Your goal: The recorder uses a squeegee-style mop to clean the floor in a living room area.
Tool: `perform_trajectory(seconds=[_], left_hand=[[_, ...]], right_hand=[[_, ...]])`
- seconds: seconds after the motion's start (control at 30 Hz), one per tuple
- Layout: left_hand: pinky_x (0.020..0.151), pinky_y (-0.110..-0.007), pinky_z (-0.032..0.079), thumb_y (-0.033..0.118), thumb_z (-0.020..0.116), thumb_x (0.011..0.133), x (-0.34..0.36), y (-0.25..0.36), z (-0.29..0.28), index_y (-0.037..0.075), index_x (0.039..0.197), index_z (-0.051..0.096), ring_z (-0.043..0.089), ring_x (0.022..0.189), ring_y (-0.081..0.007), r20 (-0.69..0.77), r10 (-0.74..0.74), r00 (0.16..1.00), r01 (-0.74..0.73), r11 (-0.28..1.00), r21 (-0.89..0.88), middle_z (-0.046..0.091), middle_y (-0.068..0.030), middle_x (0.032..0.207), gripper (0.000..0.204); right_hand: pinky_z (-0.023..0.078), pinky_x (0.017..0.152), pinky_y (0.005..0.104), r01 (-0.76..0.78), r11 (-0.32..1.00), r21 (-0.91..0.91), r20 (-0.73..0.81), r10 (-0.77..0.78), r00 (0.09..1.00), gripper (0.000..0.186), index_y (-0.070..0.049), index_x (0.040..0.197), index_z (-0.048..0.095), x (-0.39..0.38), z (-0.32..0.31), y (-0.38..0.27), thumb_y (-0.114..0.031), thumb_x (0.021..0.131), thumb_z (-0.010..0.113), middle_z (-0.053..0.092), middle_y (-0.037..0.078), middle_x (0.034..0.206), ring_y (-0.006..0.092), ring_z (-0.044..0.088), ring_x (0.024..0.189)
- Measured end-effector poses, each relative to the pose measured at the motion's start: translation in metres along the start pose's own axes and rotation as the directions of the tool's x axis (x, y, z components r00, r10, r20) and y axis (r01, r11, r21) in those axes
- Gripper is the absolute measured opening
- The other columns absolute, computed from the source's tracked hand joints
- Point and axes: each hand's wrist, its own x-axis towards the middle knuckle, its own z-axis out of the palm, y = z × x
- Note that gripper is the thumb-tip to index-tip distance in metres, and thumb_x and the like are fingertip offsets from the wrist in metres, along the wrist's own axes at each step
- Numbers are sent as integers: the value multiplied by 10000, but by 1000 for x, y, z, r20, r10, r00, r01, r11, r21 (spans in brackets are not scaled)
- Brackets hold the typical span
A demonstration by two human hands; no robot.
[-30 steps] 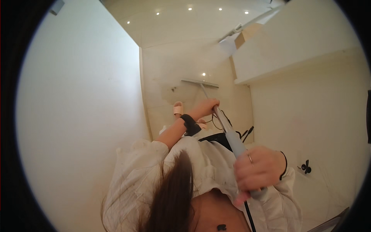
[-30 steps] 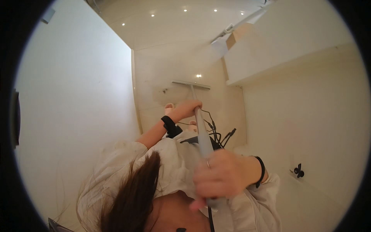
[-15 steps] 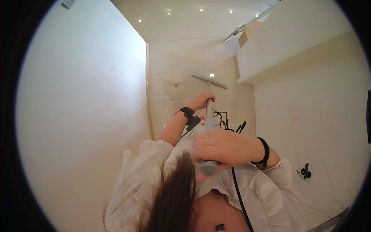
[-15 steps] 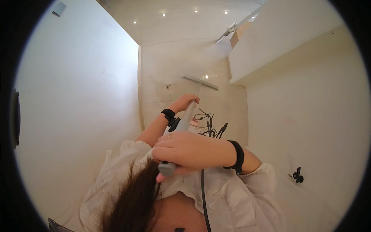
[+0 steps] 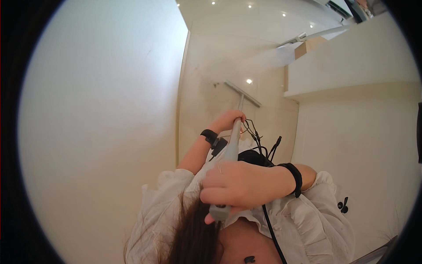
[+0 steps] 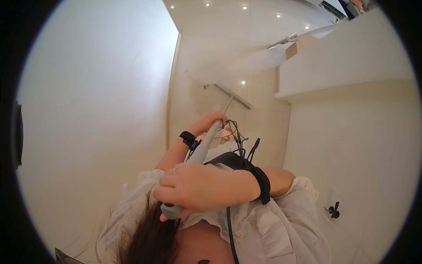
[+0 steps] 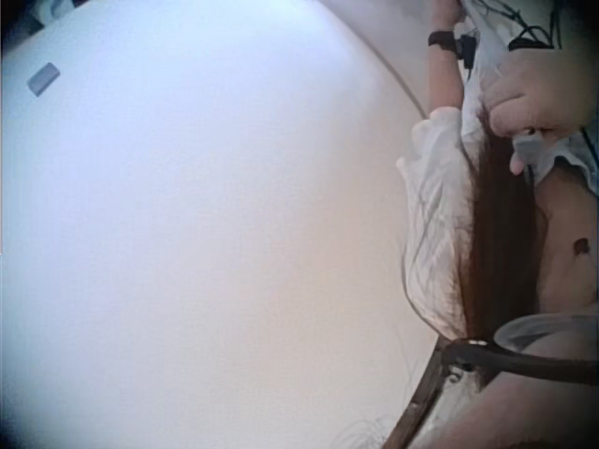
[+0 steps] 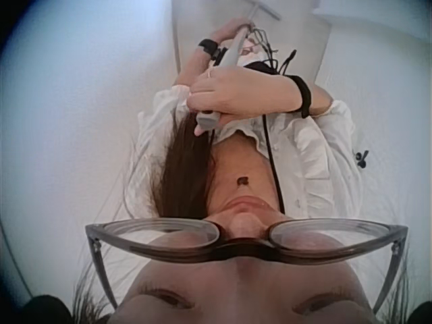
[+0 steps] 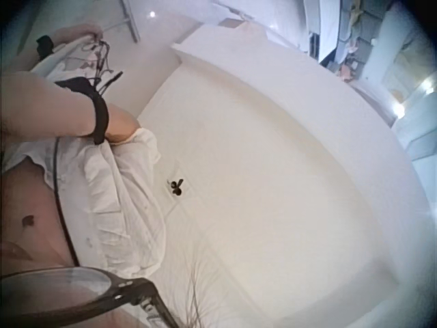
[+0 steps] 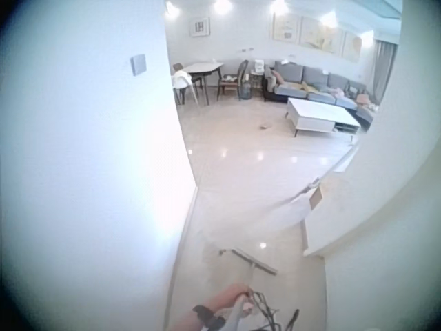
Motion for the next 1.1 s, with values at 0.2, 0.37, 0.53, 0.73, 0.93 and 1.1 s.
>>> perform_trajectory(seconds=[0.2, 0.37, 0.53, 0.73, 0.93, 1.1], left_hand=[[696, -355, 483, 142, 644, 739, -64, 5, -20, 96, 796, 601, 622, 789, -280, -40, -16, 999, 17, 999, 35, 655, -61, 818, 85], [696, -358, 483, 173, 638, 745, -99, 12, -54, 107, 792, 598, 627, 787, -268, 20, -84, 996, 84, 996, 43, 658, -52, 822, 90], [686, -388, 478, 161, 657, 703, -112, 28, -67, 123, 833, 608, 614, 775, -277, 100, -92, 991, 64, 967, 247, 628, -52, 780, 145], [684, -386, 467, 83, 643, 696, -105, 9, -76, 109, 894, 575, 588, 836, -279, -8, -69, 998, 70, 985, 158, 590, -69, 850, 211], [725, -368, 462, -50, 565, 747, -50, -65, -129, 68, 895, 538, 570, 814, -317, -271, 143, 952, -119, 988, 102, 577, -114, 850, 191], [730, -369, 454, -52, 558, 749, 4, -133, -161, 65, 875, 539, 563, 824, -313, -390, 175, 904, -153, 984, 88, 575, -115, 852, 172]], right_hand=[[402, 584, 336, 71, 993, 97, 73, -78, 994, 306, -55, 817, 485, 40, 36, -11, -313, 812, 651, 455, 64, 713, 238, 502, 666], [406, 600, 337, 68, 986, 154, 143, -91, 986, 288, -52, 810, 465, 78, 55, -11, -278, 800, 643, 454, 74, 715, 243, 497, 680], [431, 636, 341, 81, 972, 221, 330, -152, 932, 187, -12, 821, 511, 90, 36, -20, -139, 809, 648, 450, 69, 738, 244, 499, 678], [436, 547, 320, 46, 972, 231, 234, -101, 967, 236, -41, 672, 487, 95, 35, -25, -94, 825, 659, 442, 43, 629, 214, 481, 558], [460, 639, 334, -154, 988, 12, 192, 148, 970, 264, -70, 633, 453, 114, 24, 20, -66, 787, 668, 463, 40, 655, 213, 491, 612], [431, 834, 356, -422, 879, -220, -26, 427, 904, 200, -67, 696, 473, 108, 27, 58, -17, 764, 654, 524, 56, 830, 258, 539, 933]])
